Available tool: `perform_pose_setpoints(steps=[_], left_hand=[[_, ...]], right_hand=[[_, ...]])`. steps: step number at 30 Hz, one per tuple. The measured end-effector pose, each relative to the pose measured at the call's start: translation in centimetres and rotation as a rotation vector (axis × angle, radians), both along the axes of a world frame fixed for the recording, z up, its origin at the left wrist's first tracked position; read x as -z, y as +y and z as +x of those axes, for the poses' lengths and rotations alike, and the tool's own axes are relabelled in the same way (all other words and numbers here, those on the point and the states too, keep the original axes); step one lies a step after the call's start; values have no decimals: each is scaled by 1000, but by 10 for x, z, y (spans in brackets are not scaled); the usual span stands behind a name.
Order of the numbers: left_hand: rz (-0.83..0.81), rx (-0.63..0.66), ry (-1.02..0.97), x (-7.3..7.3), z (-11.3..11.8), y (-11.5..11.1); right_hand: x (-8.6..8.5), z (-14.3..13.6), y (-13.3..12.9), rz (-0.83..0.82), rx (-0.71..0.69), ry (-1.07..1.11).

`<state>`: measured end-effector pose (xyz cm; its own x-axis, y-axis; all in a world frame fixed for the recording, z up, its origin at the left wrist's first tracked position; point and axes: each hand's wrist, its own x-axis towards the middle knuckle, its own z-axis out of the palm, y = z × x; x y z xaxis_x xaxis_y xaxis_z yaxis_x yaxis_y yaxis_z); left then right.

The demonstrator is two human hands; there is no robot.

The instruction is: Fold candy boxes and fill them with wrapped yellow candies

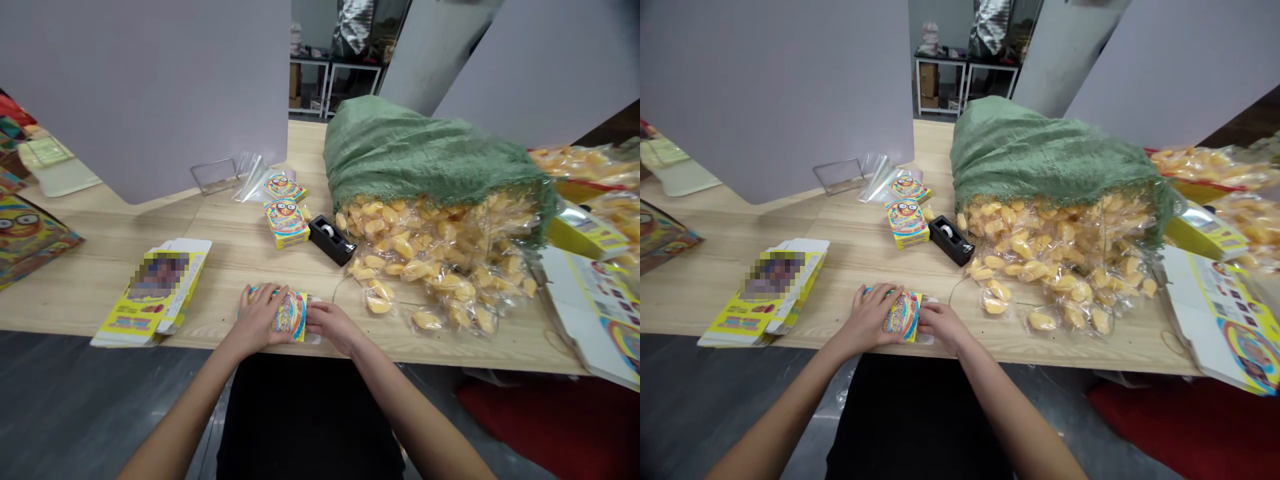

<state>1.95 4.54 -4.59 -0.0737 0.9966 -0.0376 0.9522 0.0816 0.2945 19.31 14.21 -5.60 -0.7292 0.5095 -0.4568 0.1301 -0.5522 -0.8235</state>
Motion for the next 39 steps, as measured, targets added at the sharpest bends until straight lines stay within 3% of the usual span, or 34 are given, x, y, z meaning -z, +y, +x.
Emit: perform_pose_setpoints(steps=[5, 7, 9, 12, 13, 15, 18, 21, 24, 26, 29, 31, 33, 36, 39], left_hand=[[-120, 72, -167, -33, -16, 20], [-176, 137, -378, -50, -22, 28], [-113, 162, -601, -59, -20, 32], [160, 74, -776, -56, -3, 27], [242, 27, -790, -51, 5, 25], [356, -30, -785, -41, 20, 21], [426, -32, -778, -32, 39, 19], [487, -30, -778, -27, 48, 21], [559, -8, -749, -18, 46, 21], [596, 14, -723, -9, 41, 20], [643, -58, -717, 3, 34, 18], [612, -88, -773, 7, 29, 16], [583, -44, -841, 8, 26, 16], [646, 20, -868, 4, 24, 16], [707, 4, -899, 3, 26, 17]], right_hand=[[0, -10, -12, 300, 9, 23], [-11, -6, -12, 369, 13, 77], [-32, 6, -6, 548, 36, 107], [-67, 34, 7, 883, 292, 86], [-75, 43, 12, 914, 426, 86], [-82, 56, 18, 766, 555, 121], [-76, 60, 20, 311, 338, 216], [-67, 55, 17, 166, 204, 274], [-68, 51, 16, 362, 159, 227], [-71, 49, 20, 657, 94, 179], [-74, 46, 28, 1130, -58, 170], [-75, 45, 31, 1316, -144, 197], [-79, 46, 33, 1397, -220, 207], [-88, 45, 31, 1343, -304, 147], [-95, 36, 26, 1237, -231, 31]])
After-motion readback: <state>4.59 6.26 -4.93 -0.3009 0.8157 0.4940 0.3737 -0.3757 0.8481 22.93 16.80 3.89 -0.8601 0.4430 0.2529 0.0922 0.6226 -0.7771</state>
